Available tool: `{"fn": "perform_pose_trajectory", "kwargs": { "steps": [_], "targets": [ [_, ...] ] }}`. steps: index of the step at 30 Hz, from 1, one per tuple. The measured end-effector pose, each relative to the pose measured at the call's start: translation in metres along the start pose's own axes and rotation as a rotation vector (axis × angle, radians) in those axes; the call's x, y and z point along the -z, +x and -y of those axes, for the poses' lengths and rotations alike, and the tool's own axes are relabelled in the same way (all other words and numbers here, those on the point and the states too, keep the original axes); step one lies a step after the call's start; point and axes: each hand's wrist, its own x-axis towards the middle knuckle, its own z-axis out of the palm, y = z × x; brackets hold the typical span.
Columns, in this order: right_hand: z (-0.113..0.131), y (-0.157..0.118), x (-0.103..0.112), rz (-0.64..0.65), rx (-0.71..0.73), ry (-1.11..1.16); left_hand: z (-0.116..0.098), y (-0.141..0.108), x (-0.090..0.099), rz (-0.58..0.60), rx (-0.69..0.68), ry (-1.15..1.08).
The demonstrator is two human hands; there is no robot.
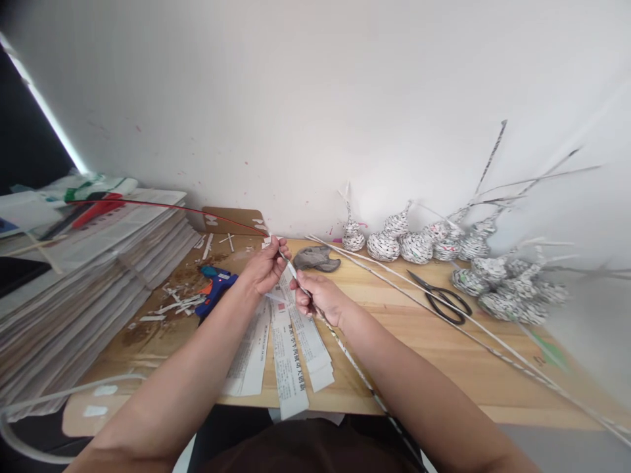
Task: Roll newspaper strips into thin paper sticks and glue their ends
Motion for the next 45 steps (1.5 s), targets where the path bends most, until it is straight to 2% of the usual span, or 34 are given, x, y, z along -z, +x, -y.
{"fn": "perform_pose_trajectory", "kwargs": {
  "steps": [5,8,10,12,14,16,18,22,23,27,28,29,32,34,36,39,41,43,45],
  "targets": [
    [0.0008,0.0048,0.0,-0.025,0.013,0.085,-0.001,0.0005,0.0005,0.0,0.008,-0.004],
    [0.0022,0.0047,-0.0016,0.111,-0.059,0.293,-0.0014,0.0006,0.0006,0.002,0.018,-0.011],
    [0.0018,0.0048,-0.002,0.12,-0.079,0.298,-0.0013,0.0009,0.0006,-0.002,0.02,-0.014],
    [0.0003,0.0058,-0.0014,-0.001,-0.01,0.095,-0.0008,0.0014,0.0008,-0.011,0.015,-0.013],
    [-0.0009,0.007,-0.0002,-0.159,0.127,-0.197,0.0003,0.0019,0.001,-0.018,0.01,-0.01],
    [-0.0005,0.0075,0.001,-0.243,0.217,-0.378,0.0016,0.0022,0.0013,-0.014,0.011,-0.008],
    [0.0018,0.0067,0.002,-0.197,0.162,-0.301,0.0026,0.0024,0.0015,-0.001,0.018,-0.007],
    [0.0063,0.0036,0.0033,0.084,-0.055,0.12,0.0033,0.003,0.0021,0.02,0.026,-0.008],
    [0.0061,0.0033,0.0033,0.092,-0.054,0.13,0.0034,0.0032,0.0021,0.021,0.024,-0.009],
    [0.0008,0.0044,0.0016,-0.129,0.118,-0.184,0.0035,0.0039,0.0024,0.016,0.012,-0.009],
    [-0.0004,0.0047,0.0012,-0.147,0.137,-0.21,0.0035,0.0038,0.0025,0.016,0.013,-0.008],
    [-0.001,0.0048,0.001,-0.123,0.127,-0.178,0.0035,0.0036,0.0025,0.019,0.014,-0.008],
    [0.0004,0.004,0.0016,0.08,0.006,0.058,0.0035,0.003,0.0027,0.025,0.021,-0.006],
    [0.0027,0.0036,0.0023,0.121,-0.02,0.057,0.0038,0.003,0.0028,0.019,0.022,-0.002],
    [0.0046,0.0039,0.0022,-0.019,0.061,-0.174,0.0043,0.0034,0.0029,0.007,0.018,0.005],
    [0.0063,0.0053,0.0001,-0.31,0.323,-0.672,0.0049,0.0039,0.0026,-0.01,0.009,0.013],
    [0.0064,0.0068,-0.0018,-0.371,0.419,-0.797,0.0048,0.0039,0.002,-0.015,0.009,0.017],
    [0.0055,0.0085,-0.003,-0.291,0.317,-0.623,0.0045,0.0036,0.0016,-0.014,0.017,0.017],
    [0.0041,0.0102,-0.0029,-0.129,0.136,-0.282,0.0043,0.0035,0.0015,-0.011,0.025,0.014]
  ]
}}
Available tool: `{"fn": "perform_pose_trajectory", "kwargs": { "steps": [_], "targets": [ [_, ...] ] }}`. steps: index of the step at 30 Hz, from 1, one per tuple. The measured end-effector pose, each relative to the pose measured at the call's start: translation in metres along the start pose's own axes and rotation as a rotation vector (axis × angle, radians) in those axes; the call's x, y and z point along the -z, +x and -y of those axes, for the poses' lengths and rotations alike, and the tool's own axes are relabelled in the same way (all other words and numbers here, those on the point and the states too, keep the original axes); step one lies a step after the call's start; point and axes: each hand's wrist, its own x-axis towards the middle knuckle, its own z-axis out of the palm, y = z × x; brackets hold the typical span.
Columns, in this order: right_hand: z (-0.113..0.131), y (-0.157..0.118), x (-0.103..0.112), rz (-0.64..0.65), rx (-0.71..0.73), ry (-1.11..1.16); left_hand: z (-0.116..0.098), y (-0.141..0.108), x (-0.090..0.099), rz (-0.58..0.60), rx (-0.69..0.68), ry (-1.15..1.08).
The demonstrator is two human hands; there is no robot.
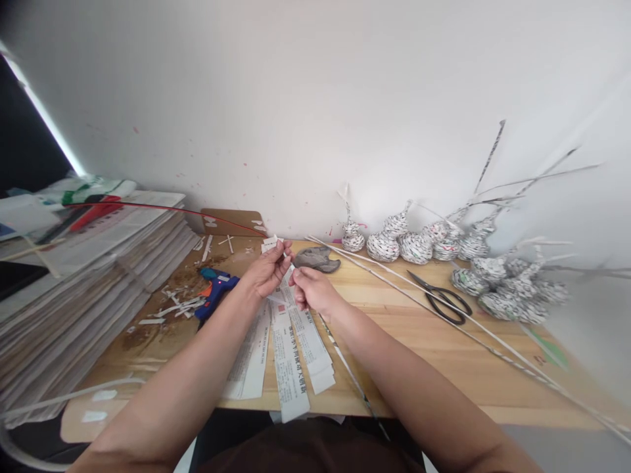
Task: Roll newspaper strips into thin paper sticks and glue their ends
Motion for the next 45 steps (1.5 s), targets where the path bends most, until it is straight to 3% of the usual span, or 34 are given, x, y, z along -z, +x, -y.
{"fn": "perform_pose_trajectory", "kwargs": {
  "steps": [3,9,15,18,21,23,25,29,32,37,42,45],
  "targets": [
    [-0.002,0.002,0.001,0.159,-0.134,0.316,0.0,0.0,0.001,0.0,0.001,-0.005],
    [0.0,0.005,0.001,-0.112,0.069,-0.081,-0.001,0.001,0.001,-0.008,-0.013,-0.01],
    [0.0,0.005,0.005,0.199,-0.149,0.403,-0.001,0.0,0.0,-0.009,0.001,-0.014],
    [-0.001,0.004,0.006,0.056,-0.048,0.108,0.0,0.0,0.0,-0.02,-0.005,-0.009],
    [0.001,0.003,0.005,-0.18,0.216,-0.407,0.0,0.0,0.0,-0.023,-0.01,-0.003],
    [0.003,0.002,0.003,-0.235,0.288,-0.537,0.0,0.0,-0.001,-0.025,-0.009,-0.002],
    [0.003,0.002,0.001,-0.186,0.199,-0.436,0.0,-0.001,-0.001,-0.028,-0.005,-0.004],
    [0.002,0.001,0.001,0.024,-0.058,0.082,0.001,-0.002,-0.002,-0.034,0.013,-0.009],
    [0.001,0.003,0.004,0.145,-0.15,0.342,0.001,-0.002,-0.001,-0.035,0.018,-0.01],
    [0.001,0.013,0.005,-0.04,-0.053,0.123,0.001,-0.002,-0.002,-0.024,0.023,0.003],
    [0.003,0.012,0.005,0.151,-0.181,0.435,0.001,-0.004,-0.003,-0.007,0.04,-0.004],
    [0.001,-0.003,0.006,0.096,-0.168,0.259,-0.001,-0.001,0.0,-0.026,0.02,-0.017]
  ]
}}
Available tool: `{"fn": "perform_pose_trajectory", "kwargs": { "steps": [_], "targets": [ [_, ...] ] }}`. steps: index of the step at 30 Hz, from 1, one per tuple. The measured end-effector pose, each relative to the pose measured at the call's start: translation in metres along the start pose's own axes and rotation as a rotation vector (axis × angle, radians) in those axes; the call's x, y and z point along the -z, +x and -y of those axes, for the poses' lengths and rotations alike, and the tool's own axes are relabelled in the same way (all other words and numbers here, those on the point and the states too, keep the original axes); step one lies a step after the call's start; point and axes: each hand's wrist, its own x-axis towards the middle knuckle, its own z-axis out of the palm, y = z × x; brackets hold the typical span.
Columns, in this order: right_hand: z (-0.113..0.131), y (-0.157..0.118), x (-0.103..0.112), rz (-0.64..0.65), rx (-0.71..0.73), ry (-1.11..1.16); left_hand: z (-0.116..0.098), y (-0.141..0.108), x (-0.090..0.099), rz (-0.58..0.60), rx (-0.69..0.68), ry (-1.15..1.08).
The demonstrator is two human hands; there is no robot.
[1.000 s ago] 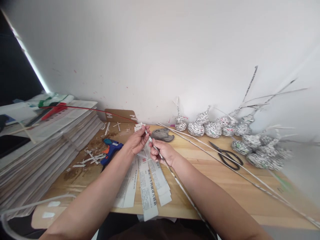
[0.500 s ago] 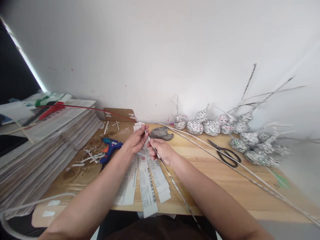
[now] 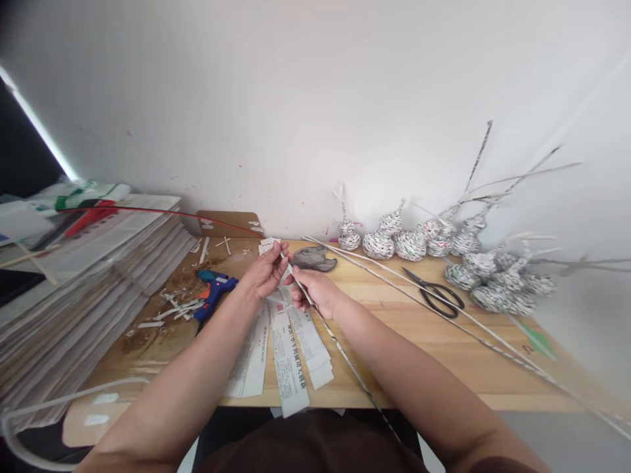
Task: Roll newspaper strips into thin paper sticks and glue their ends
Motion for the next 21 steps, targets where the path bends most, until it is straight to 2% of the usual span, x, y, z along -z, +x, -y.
{"fn": "perform_pose_trajectory", "kwargs": {
  "steps": [3,5,6,9,11,13,17,21],
  "targets": [
    [-0.008,-0.023,0.003,-0.196,0.19,-0.39,-0.002,0.003,0.003,-0.029,-0.036,-0.023],
    [-0.012,-0.038,0.006,-0.261,0.226,-0.471,-0.002,0.004,0.003,-0.036,-0.034,-0.03],
    [-0.014,-0.044,0.008,-0.245,0.18,-0.411,-0.002,0.003,0.002,-0.034,-0.024,-0.029],
    [-0.015,-0.059,0.011,-0.075,-0.069,-0.032,-0.001,0.001,0.0,-0.027,0.009,-0.026],
    [-0.017,-0.068,0.013,-0.019,-0.141,0.112,-0.001,0.001,0.001,-0.04,0.007,-0.037],
    [-0.02,-0.078,0.015,-0.035,-0.14,0.103,-0.002,0.002,0.002,-0.066,-0.006,-0.051],
    [-0.031,-0.093,0.017,-0.129,-0.078,-0.077,-0.003,0.004,0.004,-0.08,-0.005,-0.051],
    [-0.026,-0.087,0.015,-0.109,-0.061,-0.126,0.0,0.002,0.002,-0.08,-0.002,-0.048]
  ]
}}
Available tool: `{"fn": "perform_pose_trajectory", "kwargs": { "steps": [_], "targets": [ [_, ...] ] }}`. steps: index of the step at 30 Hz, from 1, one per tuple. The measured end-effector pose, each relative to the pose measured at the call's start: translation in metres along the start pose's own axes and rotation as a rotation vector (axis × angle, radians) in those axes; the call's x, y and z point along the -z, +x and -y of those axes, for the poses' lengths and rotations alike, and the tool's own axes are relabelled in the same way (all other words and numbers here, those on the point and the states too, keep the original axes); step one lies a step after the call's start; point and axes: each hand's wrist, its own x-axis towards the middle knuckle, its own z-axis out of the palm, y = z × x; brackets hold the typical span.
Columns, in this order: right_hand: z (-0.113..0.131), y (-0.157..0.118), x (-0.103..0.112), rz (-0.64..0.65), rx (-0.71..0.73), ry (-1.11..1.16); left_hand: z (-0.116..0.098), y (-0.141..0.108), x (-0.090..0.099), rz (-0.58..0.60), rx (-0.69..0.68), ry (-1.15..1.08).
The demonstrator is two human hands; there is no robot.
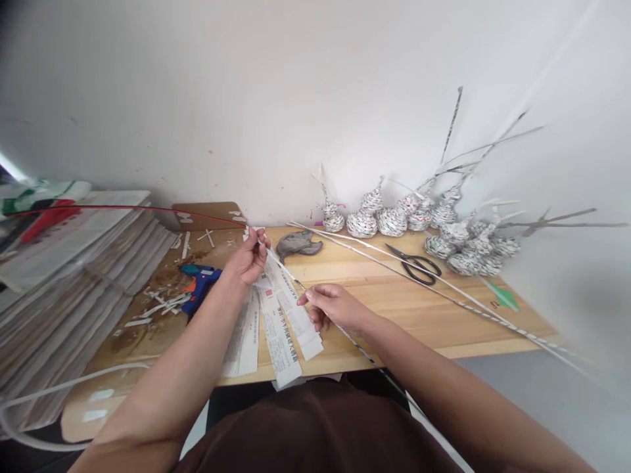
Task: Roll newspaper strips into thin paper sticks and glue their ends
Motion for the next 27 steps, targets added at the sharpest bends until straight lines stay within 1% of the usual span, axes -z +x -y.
{"fn": "perform_pose_trajectory", "kwargs": {
  "steps": [4,6,8,10,15,20,22,25,27],
  "targets": [
    [0.019,0.03,-0.007,0.024,0.044,0.021,0.003,-0.002,-0.002,0.009,0.014,0.008],
    [0.026,0.048,-0.012,-0.013,0.067,-0.001,0.003,-0.002,-0.002,0.01,0.012,0.01],
    [0.029,0.062,-0.015,-0.07,0.101,-0.069,0.003,-0.002,-0.002,0.001,0.0,0.008],
    [0.032,0.07,-0.018,-0.103,0.118,-0.133,0.002,-0.001,-0.002,-0.01,-0.011,0.004],
    [0.042,0.082,-0.022,-0.063,0.095,-0.105,0.003,0.0,-0.002,-0.012,-0.005,0.012],
    [0.044,0.096,-0.023,-0.137,0.157,-0.204,0.005,0.001,-0.002,-0.032,-0.016,0.034],
    [0.042,0.098,-0.023,-0.144,0.218,-0.315,0.005,0.001,-0.002,-0.045,-0.025,0.043],
    [0.04,0.099,-0.023,-0.181,0.34,-0.564,0.006,0.002,-0.001,-0.053,-0.036,0.05],
    [0.04,0.1,-0.024,-0.216,0.377,-0.659,0.007,0.002,-0.001,-0.052,-0.037,0.053]
  ]
}}
